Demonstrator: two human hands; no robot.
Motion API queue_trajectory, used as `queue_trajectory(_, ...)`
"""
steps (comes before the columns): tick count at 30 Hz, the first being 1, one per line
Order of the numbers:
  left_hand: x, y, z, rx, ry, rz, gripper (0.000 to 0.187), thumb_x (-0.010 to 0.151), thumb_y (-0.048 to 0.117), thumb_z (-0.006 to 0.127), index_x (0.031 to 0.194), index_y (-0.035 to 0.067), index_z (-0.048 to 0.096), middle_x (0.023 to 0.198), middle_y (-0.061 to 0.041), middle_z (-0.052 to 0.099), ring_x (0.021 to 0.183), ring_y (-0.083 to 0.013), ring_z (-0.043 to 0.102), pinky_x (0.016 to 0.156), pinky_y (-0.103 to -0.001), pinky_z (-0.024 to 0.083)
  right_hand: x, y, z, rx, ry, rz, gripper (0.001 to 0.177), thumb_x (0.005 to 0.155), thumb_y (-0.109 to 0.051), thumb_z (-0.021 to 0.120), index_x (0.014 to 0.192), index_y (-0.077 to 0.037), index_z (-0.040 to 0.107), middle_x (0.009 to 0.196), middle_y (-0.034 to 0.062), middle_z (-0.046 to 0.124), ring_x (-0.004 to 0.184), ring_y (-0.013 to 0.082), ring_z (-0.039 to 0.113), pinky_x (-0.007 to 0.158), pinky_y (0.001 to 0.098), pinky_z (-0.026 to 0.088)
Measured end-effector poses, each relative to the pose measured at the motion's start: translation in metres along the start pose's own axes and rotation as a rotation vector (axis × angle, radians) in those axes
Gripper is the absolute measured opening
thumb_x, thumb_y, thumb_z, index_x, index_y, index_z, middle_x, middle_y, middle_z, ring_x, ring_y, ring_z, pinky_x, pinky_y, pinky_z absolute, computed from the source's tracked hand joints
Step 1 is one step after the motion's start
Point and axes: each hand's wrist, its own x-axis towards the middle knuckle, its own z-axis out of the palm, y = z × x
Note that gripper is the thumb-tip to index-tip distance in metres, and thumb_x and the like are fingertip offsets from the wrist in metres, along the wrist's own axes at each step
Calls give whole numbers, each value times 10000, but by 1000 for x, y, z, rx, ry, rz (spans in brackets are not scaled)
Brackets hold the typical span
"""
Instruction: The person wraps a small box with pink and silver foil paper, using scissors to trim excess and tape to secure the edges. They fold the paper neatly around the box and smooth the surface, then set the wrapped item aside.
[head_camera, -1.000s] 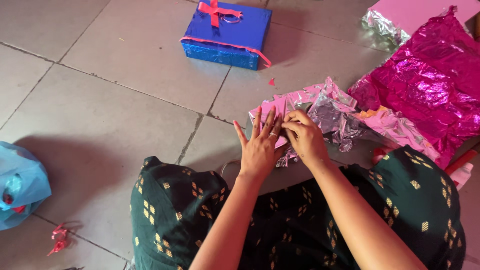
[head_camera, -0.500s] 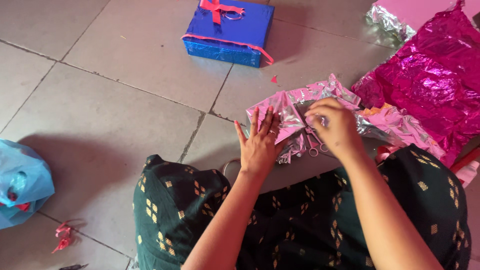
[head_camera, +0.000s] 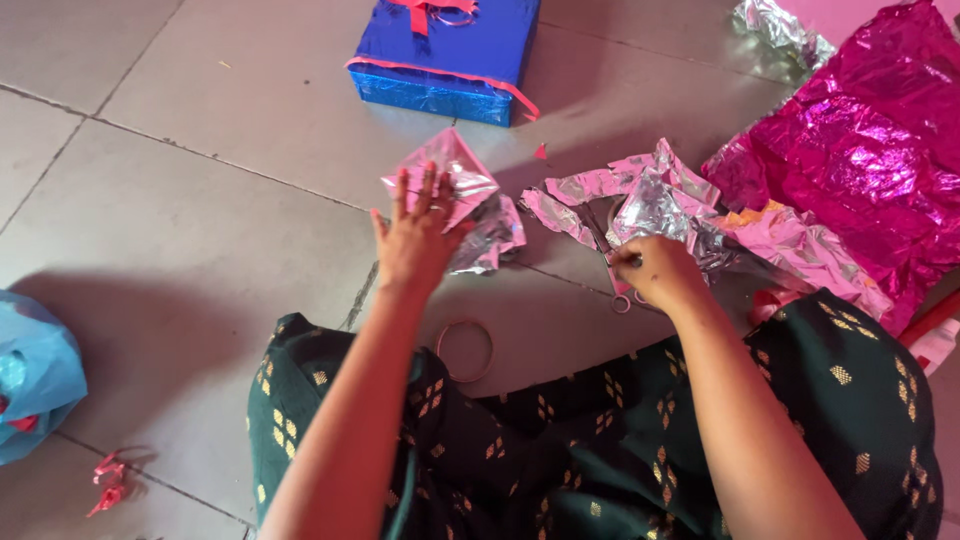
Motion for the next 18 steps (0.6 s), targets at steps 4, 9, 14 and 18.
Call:
queue_trajectory(4,-8,-22,-14,-123,-16,-4,772,927,516,640,1594,239,365,1713,55,169,1576,-294,87,1114,-754,254,10,22,11,-121,-51,137,214,822,-266,789,1016,-182,816,1004,92,786,939,277,749,851,408,570)
queue_trajectory(9,-15,-28,-22,-207,-7,-2,770,933,501,652,1593,219,373,1708,55,173,1576,-321,100,1108,-742,275,35,56,29,-153,17,249,240,814,-180,759,1041,-208,829,1038,98,780,979,290,744,876,416,576)
queue_trajectory(14,-12,-23,-19,-215,12,8,771,927,493,662,1589,210,386,1705,61,194,1572,-332,129,1095,-737,303,45,86,-8,131,502,161,429,808,-15,711,1230,-95,721,1216,170,710,1113,298,682,957,412,526)
queue_trajectory(18,-10,-22,-14,-215,72,48,750,935,480,666,1575,180,413,1700,22,233,1565,-357,157,1059,-746,334,44,67,-48,-148,891,-99,448,784,82,677,1228,48,625,1318,307,564,1160,416,580,947,462,490)
